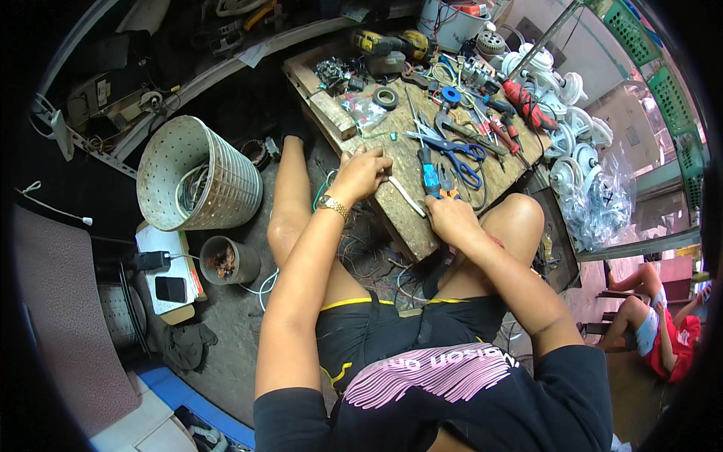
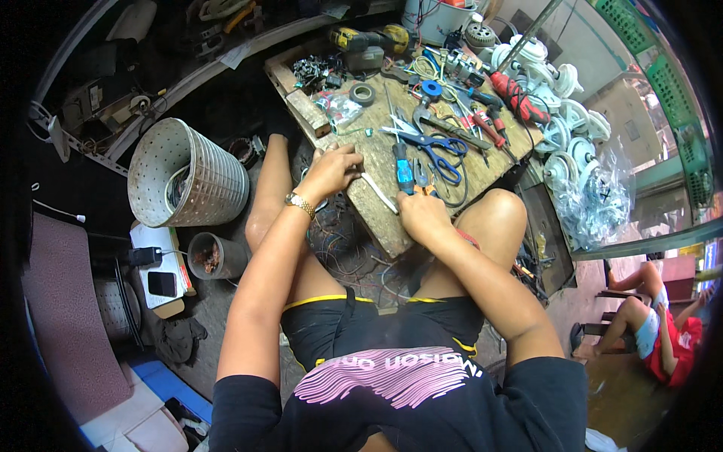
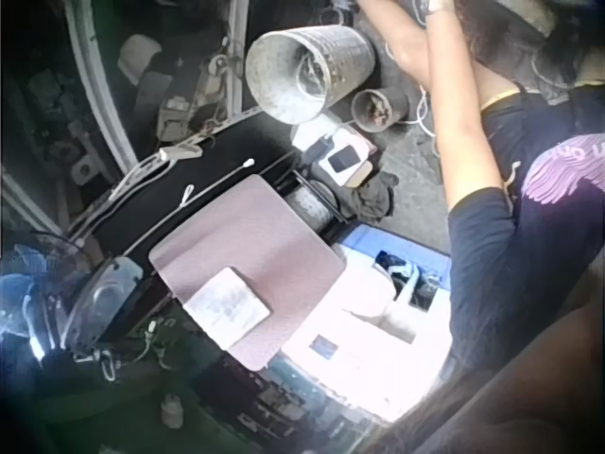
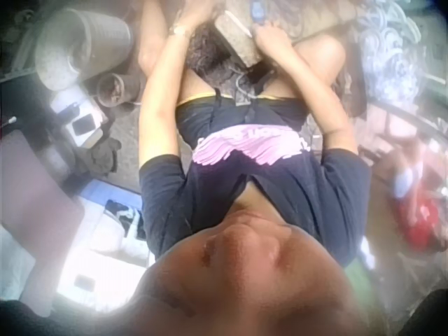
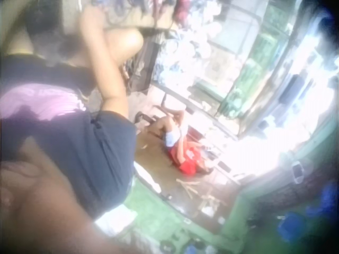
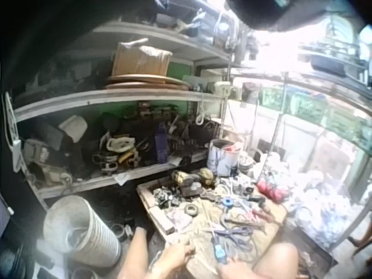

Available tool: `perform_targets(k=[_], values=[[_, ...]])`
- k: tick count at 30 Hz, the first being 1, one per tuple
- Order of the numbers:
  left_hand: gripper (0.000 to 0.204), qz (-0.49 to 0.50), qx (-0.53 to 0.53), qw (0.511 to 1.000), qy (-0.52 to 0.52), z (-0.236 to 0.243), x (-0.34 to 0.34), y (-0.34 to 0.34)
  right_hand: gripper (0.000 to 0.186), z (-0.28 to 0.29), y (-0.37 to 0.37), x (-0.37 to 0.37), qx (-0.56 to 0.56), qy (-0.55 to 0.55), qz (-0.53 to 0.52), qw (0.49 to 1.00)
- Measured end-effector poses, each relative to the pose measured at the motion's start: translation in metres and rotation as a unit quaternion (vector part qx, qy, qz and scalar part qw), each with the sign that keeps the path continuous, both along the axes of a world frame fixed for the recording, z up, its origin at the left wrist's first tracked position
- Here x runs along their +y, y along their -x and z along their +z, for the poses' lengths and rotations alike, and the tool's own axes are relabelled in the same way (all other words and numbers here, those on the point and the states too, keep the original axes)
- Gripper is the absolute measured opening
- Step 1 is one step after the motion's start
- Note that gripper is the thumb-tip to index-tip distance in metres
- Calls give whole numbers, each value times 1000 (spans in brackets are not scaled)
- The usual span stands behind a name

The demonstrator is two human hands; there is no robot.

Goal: The person strips the insulation from a set of electrical wires using a blade and then twists the exposed wire ends together by hand.

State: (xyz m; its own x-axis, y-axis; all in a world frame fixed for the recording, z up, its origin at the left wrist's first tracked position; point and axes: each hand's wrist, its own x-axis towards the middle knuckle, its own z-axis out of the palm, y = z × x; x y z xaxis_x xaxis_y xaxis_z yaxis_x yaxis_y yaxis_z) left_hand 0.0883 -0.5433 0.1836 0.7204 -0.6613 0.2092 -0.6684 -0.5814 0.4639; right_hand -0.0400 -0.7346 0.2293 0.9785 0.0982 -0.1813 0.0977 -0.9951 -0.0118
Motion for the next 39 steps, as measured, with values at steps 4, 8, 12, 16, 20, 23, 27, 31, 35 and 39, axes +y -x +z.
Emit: perform_targets(k=[4,8,12,16,20,23,27,31,35,39], values=[[23,-1,-4,1000,-11,1,1,3,17,15,-12,-8,-73,-47,-27,996],[30,6,-2,1000,6,0,-1,16,22,10,-21,-6,-49,-49,-36,997],[28,-2,38,997,62,-9,2,21,22,1,-21,6,-6,-39,-24,999],[25,24,38,990,133,-30,4,24,20,1,-23,13,-9,-61,-17,998],[24,0,18,982,187,-33,7,21,16,12,-31,18,-68,-89,-19,994],[25,-43,36,986,157,-23,10,20,16,5,-36,14,-92,-108,2,990],[28,-32,50,987,146,-20,19,19,16,-4,-30,26,-49,-129,-13,990],[31,57,67,985,146,-20,19,26,17,-3,-21,28,-48,-178,-48,982],[27,26,77,985,155,-30,25,28,18,2,-19,30,-32,-178,-52,982],[21,25,93,979,179,-27,22,32,16,8,-19,29,-20,-171,-33,984]])
